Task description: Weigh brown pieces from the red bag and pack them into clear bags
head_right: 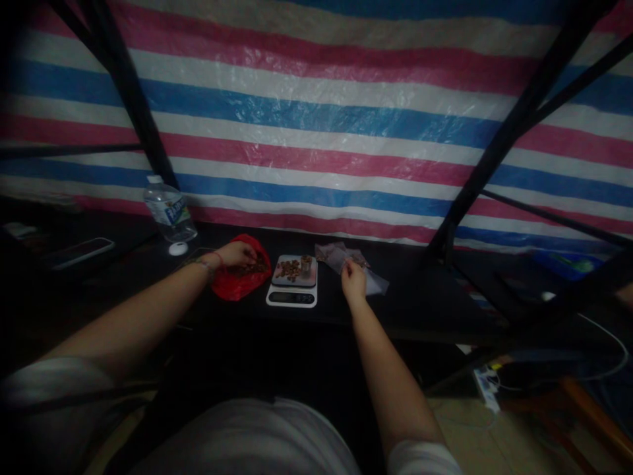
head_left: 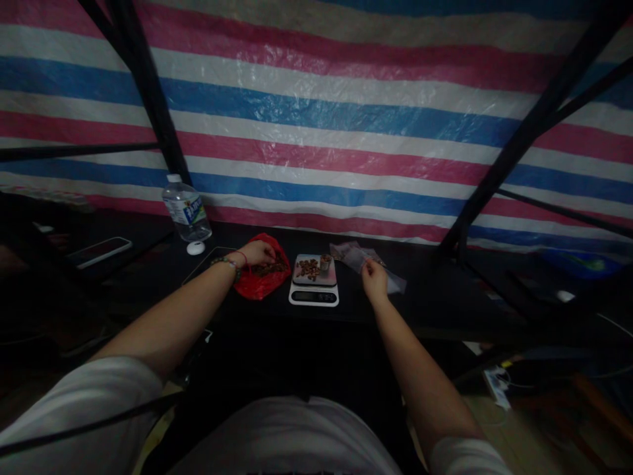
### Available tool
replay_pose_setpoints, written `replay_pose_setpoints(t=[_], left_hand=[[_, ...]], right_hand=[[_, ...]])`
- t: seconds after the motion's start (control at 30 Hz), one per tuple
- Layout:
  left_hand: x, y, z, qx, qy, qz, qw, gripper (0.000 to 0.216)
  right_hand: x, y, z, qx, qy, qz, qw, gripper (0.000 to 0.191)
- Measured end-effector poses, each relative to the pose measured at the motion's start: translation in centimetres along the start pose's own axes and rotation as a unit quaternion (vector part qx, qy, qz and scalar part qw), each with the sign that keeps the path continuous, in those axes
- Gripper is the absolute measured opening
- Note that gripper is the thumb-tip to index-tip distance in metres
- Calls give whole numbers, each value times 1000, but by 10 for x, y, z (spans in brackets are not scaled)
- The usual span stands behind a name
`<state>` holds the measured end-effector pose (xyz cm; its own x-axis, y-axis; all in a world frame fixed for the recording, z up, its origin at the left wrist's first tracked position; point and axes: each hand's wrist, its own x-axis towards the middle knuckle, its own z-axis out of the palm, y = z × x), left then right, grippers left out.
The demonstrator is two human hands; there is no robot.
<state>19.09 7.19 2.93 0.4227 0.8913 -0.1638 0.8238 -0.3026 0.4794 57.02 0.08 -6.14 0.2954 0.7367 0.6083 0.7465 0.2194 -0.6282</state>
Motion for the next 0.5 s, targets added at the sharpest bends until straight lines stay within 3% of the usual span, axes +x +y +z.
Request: replay_pose_setpoints(t=[0.23,0.37,0.5], left_hand=[[-8,12,-9,45,16,33,998,32],[-6,53,1,72,40,116,990,30],[-4,100,28,100,5,225,969,26]], right_hand=[[-1,-4,0,-1,2,-9,1000,39],[-2,-7,-1,2,5,-14,1000,39],[-2,-7,-2,1,8,-8,1000,38]])
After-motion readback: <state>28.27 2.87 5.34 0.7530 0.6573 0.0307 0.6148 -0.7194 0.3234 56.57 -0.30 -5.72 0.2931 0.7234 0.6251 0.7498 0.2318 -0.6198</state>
